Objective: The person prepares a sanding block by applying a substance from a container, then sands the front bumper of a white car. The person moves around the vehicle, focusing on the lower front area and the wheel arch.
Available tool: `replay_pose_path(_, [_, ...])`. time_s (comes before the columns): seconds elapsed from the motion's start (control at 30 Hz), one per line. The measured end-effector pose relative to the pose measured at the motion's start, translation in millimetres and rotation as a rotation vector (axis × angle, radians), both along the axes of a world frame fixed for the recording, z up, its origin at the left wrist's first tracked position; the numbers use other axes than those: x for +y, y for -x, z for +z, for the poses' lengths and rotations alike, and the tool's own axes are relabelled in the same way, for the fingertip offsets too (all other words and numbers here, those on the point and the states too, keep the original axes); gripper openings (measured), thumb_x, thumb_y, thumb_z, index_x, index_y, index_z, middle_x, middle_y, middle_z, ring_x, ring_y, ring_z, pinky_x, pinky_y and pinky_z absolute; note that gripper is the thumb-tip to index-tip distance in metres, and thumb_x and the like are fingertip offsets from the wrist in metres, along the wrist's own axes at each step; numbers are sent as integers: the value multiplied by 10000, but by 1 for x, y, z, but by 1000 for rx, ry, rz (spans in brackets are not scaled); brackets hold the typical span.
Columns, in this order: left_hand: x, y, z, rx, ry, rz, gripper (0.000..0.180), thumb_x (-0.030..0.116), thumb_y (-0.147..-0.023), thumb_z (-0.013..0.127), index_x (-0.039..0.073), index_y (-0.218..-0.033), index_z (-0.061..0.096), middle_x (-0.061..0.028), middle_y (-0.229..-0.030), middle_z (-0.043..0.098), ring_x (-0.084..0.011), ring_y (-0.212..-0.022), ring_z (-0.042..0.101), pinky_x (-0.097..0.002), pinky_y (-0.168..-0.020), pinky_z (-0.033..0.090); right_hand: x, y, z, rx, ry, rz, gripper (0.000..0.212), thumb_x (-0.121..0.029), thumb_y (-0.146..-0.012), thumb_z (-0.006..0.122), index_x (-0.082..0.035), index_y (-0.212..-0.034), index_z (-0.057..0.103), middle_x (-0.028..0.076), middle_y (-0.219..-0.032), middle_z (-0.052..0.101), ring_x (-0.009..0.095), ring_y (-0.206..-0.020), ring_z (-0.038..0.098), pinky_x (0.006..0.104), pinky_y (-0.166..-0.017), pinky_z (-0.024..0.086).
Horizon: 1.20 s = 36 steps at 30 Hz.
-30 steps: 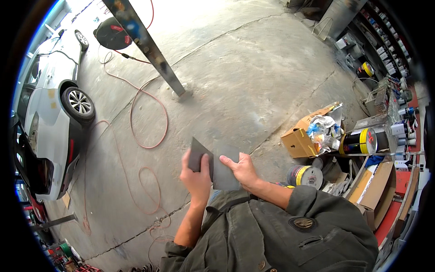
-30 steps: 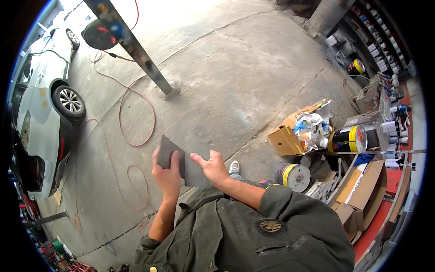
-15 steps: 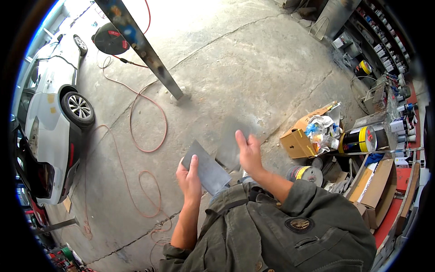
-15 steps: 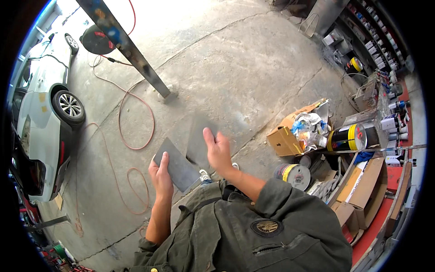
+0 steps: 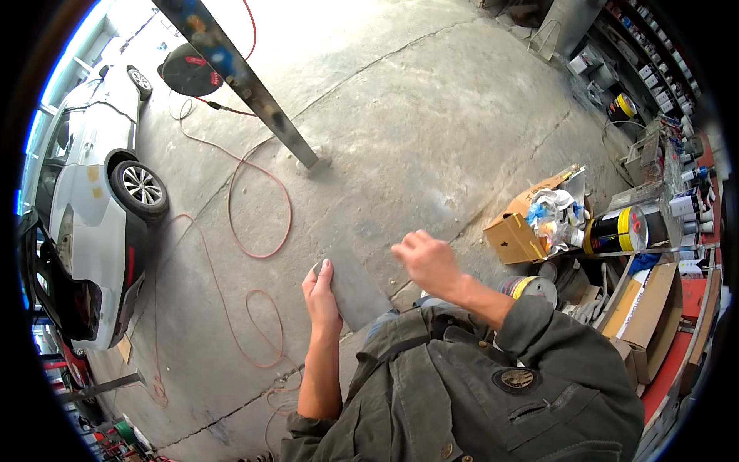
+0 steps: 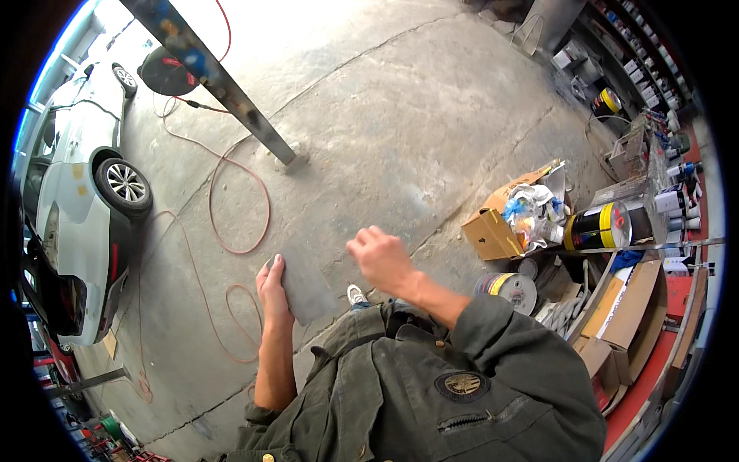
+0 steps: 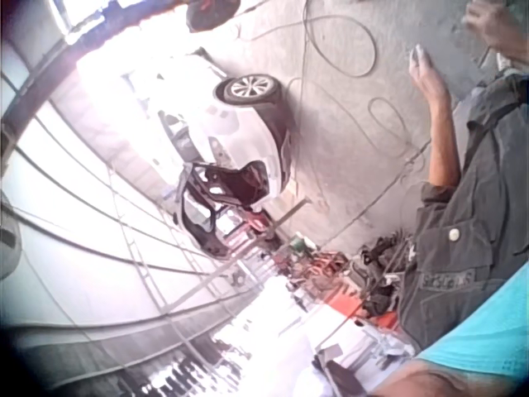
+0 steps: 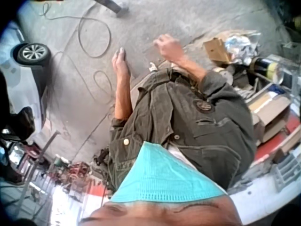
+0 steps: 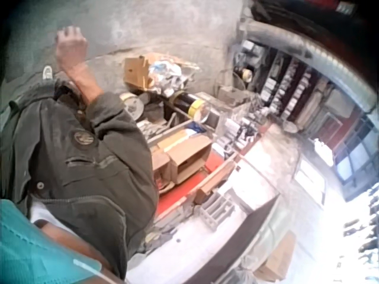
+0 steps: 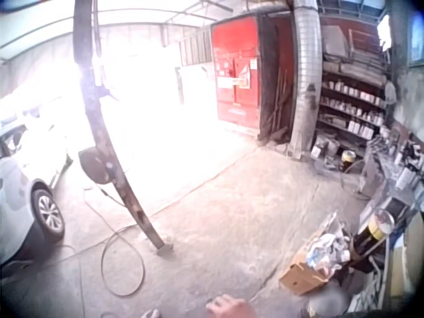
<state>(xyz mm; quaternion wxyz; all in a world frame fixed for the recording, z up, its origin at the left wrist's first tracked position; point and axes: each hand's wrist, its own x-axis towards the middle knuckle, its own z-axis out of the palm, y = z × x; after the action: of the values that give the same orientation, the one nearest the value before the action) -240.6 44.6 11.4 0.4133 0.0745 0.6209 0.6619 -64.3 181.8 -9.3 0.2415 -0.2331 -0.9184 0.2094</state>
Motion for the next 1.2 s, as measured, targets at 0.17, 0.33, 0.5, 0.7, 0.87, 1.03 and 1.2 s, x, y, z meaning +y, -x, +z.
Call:
replay_pose_path(0.17, [0,-8,-4,-46,-5,-34,221,214,-990,541,8,-994,623,-27,-886,647,-90,-727,585,-245,-642,464,5,11,11,316,745,-264,274,-250,-909,679,-23,-758,647,43,-645,584,136,-541,461,321,-537,394])
replay_pose_path(0.33, [11,-29,6,-189,-134,-177,218,194,-990,567,-12,-1027,630,-23,-893,663,-73,-744,592,-230,-667,475,-4,24,-5,434,1091,-248,250,-231,-959,634,13,-994,670,-32,-742,627,61,-673,500,280,-607,442])
replay_pose_path(0.5, [11,-31,-10,402,88,-107,252,197,-985,588,-39,-931,657,-3,-719,620,-45,-651,490,-242,-564,407,-31,28,0,357,839,-256,501,-213,-913,653,48,-1308,489,136,-1183,566,197,-1015,556,318,-858,463])
replay_pose_path(0.7, [13,-45,21,504,145,-274,384,296,-1040,445,-31,-1079,642,-56,-791,672,-105,-717,566,-288,-638,460,-51,23,-8,177,769,-43,717,-368,-901,635,47,-1417,362,222,-1405,436,336,-1289,436,400,-1078,348])
replay_pose_path(0.87, [11,-46,-2,419,-41,-49,326,213,-966,598,-17,-1196,610,-115,-1004,660,-186,-912,615,-319,-780,504,-60,27,7,383,1453,57,515,-338,-967,574,51,-1298,508,121,-1246,576,191,-1145,533,335,-984,419])
replay_pose_path(1.03, [14,-31,4,996,225,52,546,85,-825,761,-62,-1295,525,-81,-1030,678,-157,-902,625,-280,-802,505,-60,23,24,362,1619,-192,406,-340,-1002,529,30,-1146,617,63,-1097,640,130,-1021,564,296,-901,449])
replay_pose_path(1.2, [-1,-5,6,32,-81,7,340,3,-848,712,-38,-1165,595,-78,-1044,691,-149,-934,656,-292,-845,508,-41,21,35,177,1260,-532,384,-352,-985,560,14,-1061,646,45,-921,658,112,-829,594,281,-727,485])
